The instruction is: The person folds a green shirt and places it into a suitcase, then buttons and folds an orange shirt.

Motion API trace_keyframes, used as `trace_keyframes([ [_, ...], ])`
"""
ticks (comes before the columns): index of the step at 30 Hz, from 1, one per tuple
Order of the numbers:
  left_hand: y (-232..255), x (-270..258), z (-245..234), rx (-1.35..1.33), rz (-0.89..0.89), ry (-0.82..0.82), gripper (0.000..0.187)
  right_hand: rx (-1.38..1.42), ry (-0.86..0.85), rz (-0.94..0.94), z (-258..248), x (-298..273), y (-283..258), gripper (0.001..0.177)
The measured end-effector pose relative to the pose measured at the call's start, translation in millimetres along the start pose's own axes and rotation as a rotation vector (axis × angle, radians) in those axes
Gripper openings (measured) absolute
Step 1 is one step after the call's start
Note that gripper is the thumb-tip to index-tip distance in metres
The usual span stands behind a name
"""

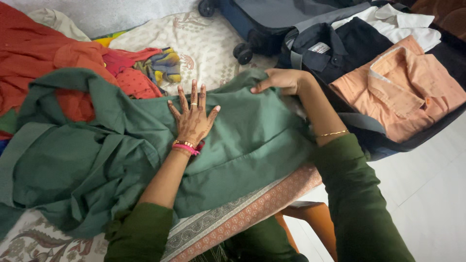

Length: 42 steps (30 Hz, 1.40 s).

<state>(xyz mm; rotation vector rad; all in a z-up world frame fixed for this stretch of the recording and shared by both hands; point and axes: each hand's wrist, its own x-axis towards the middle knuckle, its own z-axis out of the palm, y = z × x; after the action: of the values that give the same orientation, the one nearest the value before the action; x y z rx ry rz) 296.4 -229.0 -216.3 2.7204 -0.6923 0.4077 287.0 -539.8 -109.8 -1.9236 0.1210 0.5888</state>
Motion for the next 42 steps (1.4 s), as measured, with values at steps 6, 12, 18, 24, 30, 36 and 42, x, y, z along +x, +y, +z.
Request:
trace_keyframes([
  [6,0,1,1,-0.026,-0.014,0.028,0.084,-0.839,0.394,0.098,0,10,5,0.057],
  [12,-21,7,23,0.021,-0.039,0.302,0.061,-1.088,0.843,0.116,38,12,7,0.026],
  [18,-48,16,17,0.117,-0.105,0.337,0.027,-0.982,0.994,-0.387,51,1,-10,0.015],
  [24,-45,9,-2,0.012,-0.044,0.394,0.022,-0.843,0.614,-0.557,51,64,2,0.036],
  [30,-28,12,-33,-0.069,-0.151,0.361,0.017,-0.812,0.702,-0.395,36,108,19,0.029],
  [36,-32,12,-2,-0.068,-0.055,0.373,0.021,-0.753,1.145,-0.416,87,89,6,0.015],
  [42,-34,8,11,0.107,-0.071,0.271,0.058,-1.058,1.209,-0.413,112,96,22,0.015],
])
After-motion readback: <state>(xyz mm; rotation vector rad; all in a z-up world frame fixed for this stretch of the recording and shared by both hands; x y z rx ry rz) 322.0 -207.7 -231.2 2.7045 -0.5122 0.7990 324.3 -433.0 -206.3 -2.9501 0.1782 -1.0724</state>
